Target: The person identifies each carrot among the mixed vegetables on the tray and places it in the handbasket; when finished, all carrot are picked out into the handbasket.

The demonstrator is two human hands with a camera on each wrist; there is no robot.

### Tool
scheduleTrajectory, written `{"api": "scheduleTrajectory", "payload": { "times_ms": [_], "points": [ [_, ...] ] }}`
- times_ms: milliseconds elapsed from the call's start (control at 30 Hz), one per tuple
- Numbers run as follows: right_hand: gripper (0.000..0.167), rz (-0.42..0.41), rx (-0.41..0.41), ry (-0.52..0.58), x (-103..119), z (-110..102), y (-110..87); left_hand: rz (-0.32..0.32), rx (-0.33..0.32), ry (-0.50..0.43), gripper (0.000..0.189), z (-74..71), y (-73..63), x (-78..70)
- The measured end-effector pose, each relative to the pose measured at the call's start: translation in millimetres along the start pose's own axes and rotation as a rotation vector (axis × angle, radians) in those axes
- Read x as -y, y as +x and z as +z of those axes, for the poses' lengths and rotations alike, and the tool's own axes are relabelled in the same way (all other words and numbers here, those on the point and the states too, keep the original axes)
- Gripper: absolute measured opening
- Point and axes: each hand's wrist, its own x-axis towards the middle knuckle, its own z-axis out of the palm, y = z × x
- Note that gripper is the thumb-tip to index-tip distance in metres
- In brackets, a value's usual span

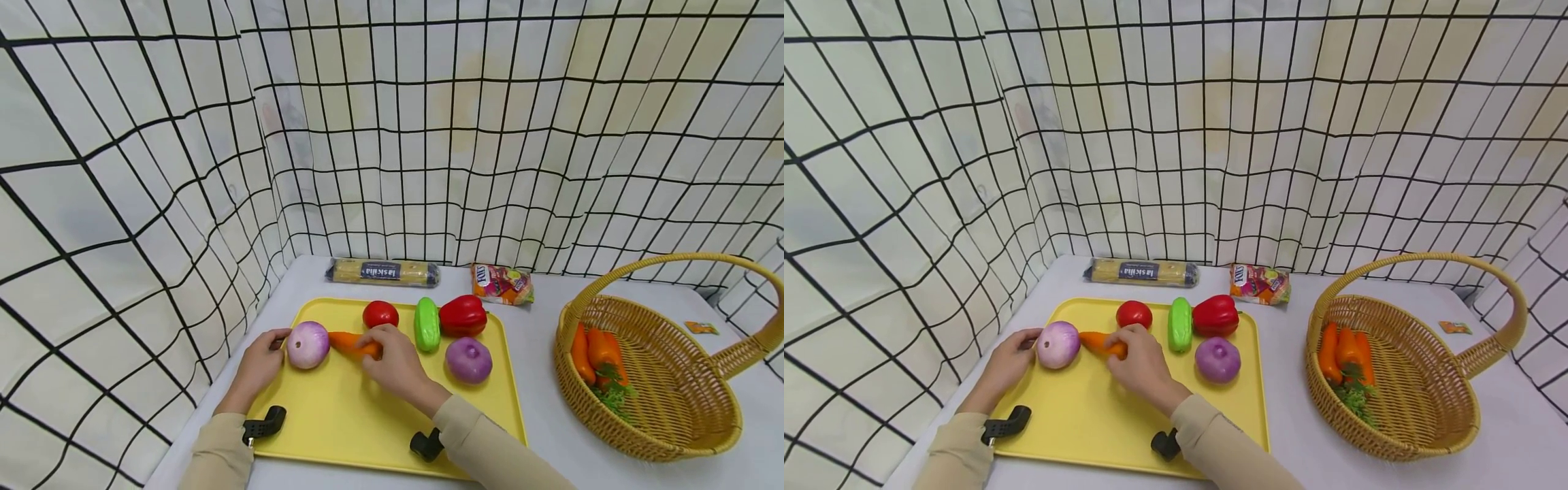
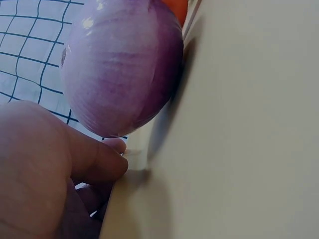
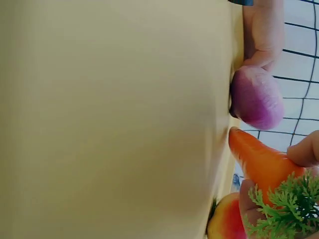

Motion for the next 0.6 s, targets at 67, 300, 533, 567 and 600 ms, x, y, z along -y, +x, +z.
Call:
{"api": "scheduleTrajectory", "payload": {
  "times_ms": [67,300,533,567,600],
  "points": [
    [0.017,-0.015,-0.028,0.022,-1.5,-3.7,-4.8,0.001,0.000,0.000,0.046,-0.2,0.1,-0.2],
    [0.018,-0.023,-0.086,0.120,-6.0,-18.8,-21.6,-0.001,0.003,-0.001,0.046,-0.3,-0.4,-2.5],
    [0.026,0.003,-0.111,0.200,-6.3,-35.0,-36.3,-0.002,0.004,-0.005,0.045,-0.5,-1.1,-2.3],
    [0.027,0.012,-0.117,0.208,-5.9,-37.1,-38.3,0.005,0.001,-0.001,0.045,-0.6,-1.0,-2.5],
    [0.028,0.026,-0.122,0.214,-5.5,-39.2,-40.2,0.010,0.000,0.004,0.045,-0.8,-0.9,-2.6]
  ]
}}
